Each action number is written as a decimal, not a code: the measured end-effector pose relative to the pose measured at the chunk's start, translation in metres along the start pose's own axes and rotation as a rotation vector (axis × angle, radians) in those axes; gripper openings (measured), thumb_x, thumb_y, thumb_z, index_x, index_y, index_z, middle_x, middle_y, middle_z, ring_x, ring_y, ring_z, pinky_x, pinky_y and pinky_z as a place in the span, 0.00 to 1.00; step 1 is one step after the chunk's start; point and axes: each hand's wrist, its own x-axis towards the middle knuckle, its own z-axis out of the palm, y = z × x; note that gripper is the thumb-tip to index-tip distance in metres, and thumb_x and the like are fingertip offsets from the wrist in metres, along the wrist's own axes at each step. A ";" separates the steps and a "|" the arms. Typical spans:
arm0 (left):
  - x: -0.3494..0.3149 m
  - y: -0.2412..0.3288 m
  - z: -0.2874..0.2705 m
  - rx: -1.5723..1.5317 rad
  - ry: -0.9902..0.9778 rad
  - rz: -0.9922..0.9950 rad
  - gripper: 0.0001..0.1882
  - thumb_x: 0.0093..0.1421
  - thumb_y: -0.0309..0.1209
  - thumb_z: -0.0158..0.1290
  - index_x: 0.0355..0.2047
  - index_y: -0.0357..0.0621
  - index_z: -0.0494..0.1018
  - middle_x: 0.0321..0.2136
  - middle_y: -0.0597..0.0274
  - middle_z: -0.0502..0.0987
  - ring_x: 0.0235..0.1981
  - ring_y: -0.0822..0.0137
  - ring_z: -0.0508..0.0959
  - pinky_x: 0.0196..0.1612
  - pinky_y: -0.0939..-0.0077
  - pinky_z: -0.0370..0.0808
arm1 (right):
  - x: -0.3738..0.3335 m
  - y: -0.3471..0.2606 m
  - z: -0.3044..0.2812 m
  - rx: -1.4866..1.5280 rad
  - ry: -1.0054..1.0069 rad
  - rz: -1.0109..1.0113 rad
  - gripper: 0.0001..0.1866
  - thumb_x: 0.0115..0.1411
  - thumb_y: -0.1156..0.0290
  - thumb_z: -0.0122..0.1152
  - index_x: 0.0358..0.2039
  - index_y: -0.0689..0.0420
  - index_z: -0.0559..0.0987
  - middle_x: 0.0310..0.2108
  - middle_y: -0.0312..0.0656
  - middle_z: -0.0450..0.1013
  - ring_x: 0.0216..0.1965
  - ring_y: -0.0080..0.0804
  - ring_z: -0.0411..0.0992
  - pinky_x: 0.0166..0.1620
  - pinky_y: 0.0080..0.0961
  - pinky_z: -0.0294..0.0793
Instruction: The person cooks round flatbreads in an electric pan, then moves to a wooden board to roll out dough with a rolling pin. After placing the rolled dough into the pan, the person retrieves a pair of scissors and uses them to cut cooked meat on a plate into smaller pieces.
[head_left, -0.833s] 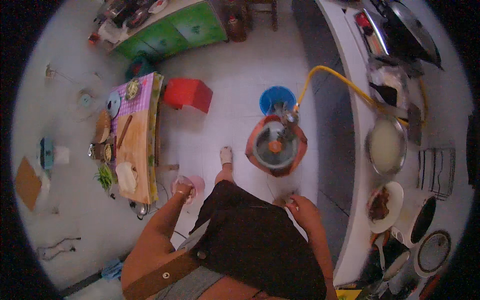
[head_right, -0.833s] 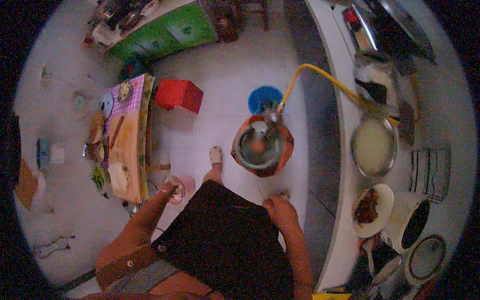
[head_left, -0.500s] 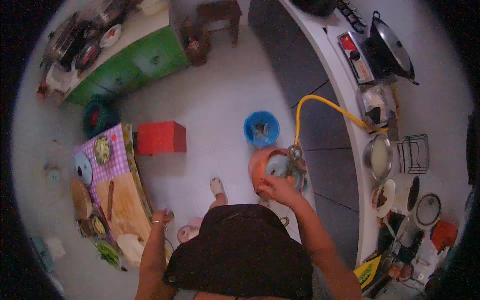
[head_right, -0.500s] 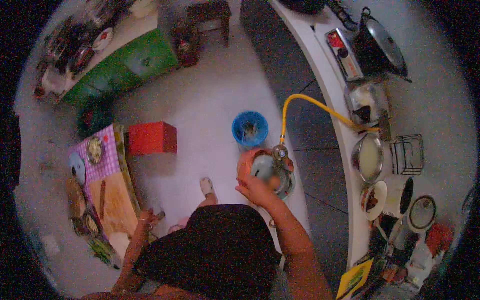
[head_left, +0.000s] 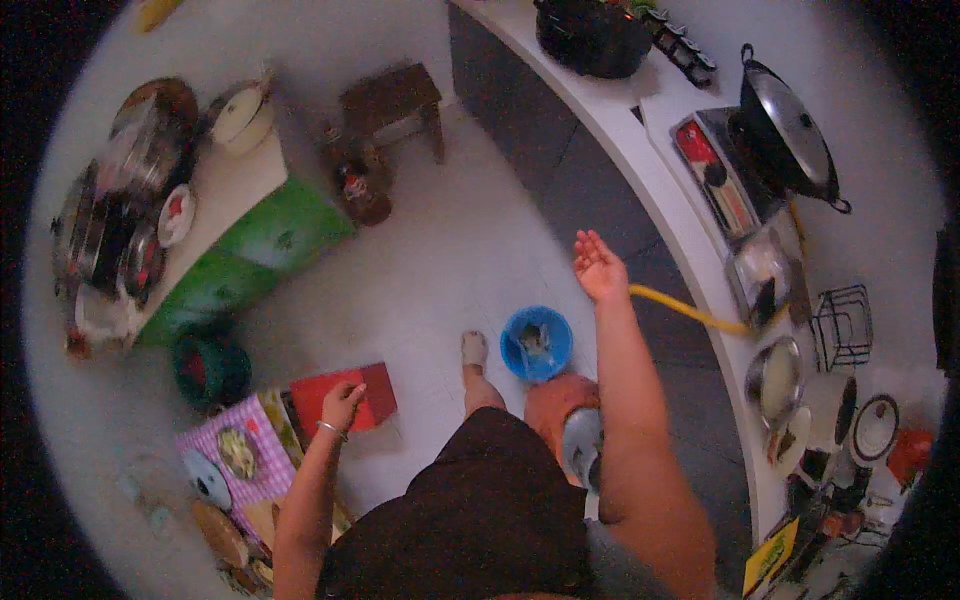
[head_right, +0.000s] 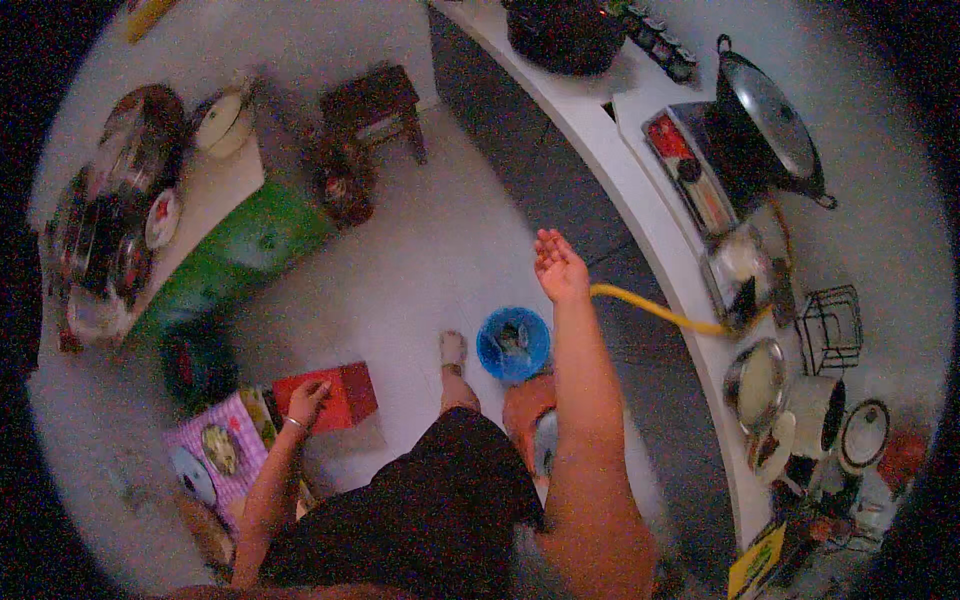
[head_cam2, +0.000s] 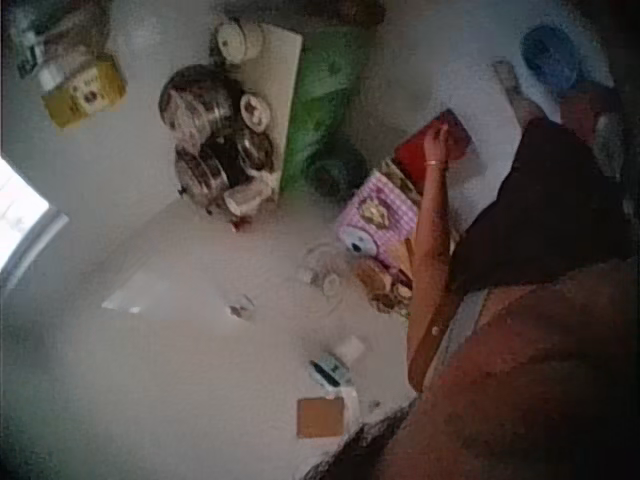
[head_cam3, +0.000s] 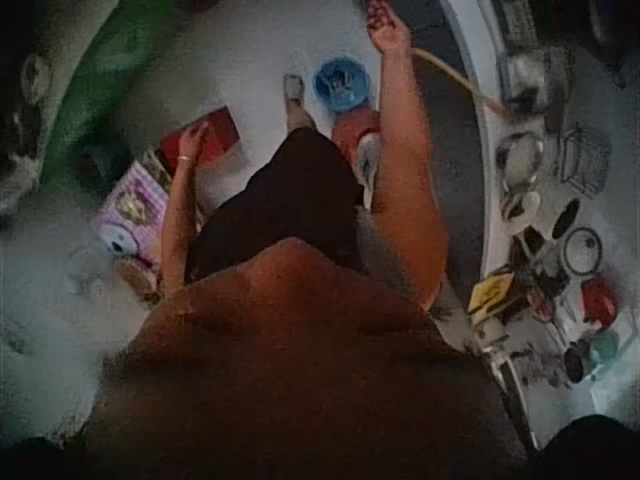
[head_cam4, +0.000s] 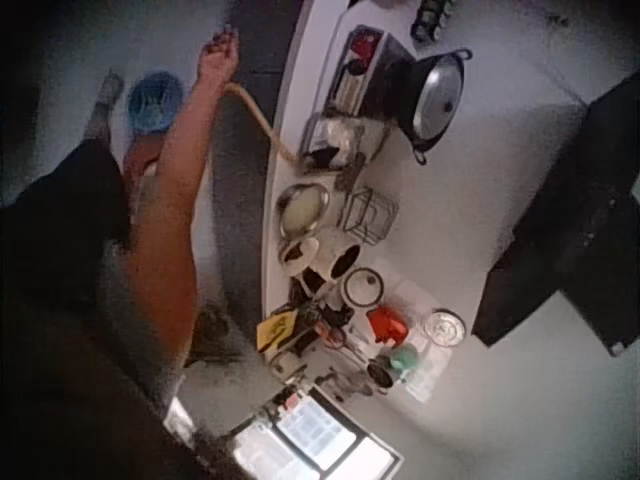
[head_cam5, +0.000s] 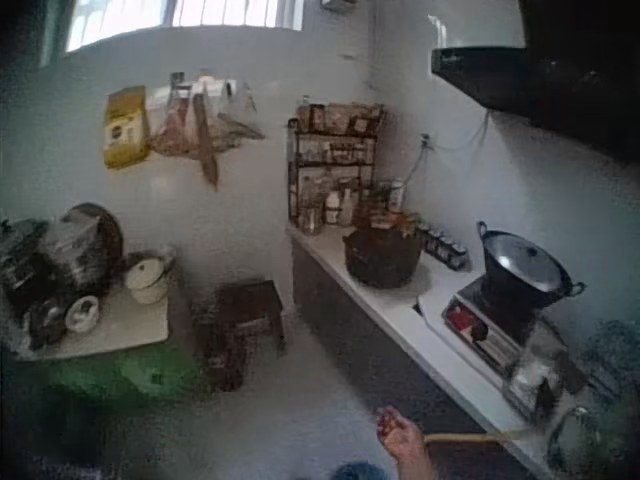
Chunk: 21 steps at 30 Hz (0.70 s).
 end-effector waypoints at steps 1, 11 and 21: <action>0.024 0.012 0.002 0.058 -0.008 0.072 0.16 0.55 0.39 0.55 0.32 0.37 0.74 0.25 0.63 0.76 0.23 0.74 0.72 0.26 0.79 0.70 | 0.036 -0.007 0.009 0.035 0.021 -0.034 0.16 0.58 0.72 0.46 0.48 0.56 0.69 0.49 0.45 0.68 0.42 0.38 0.69 0.37 0.27 0.69; 0.210 0.103 0.054 -0.106 -0.450 -0.236 0.21 0.59 0.46 0.49 0.40 0.40 0.72 0.32 0.63 0.76 0.32 0.69 0.75 0.33 0.74 0.71 | 0.271 -0.044 0.061 0.196 0.163 -0.241 0.21 0.55 0.79 0.42 0.51 0.56 0.66 0.50 0.42 0.66 0.43 0.41 0.68 0.35 0.27 0.69; 0.425 0.359 0.208 -0.521 -0.911 -0.003 0.33 0.59 0.60 0.37 0.46 0.43 0.69 0.44 0.60 0.73 0.43 0.65 0.72 0.45 0.69 0.65 | 0.308 -0.080 0.033 0.516 0.239 -0.583 0.11 0.56 0.78 0.44 0.40 0.57 0.70 0.38 0.44 0.70 0.37 0.37 0.69 0.37 0.31 0.67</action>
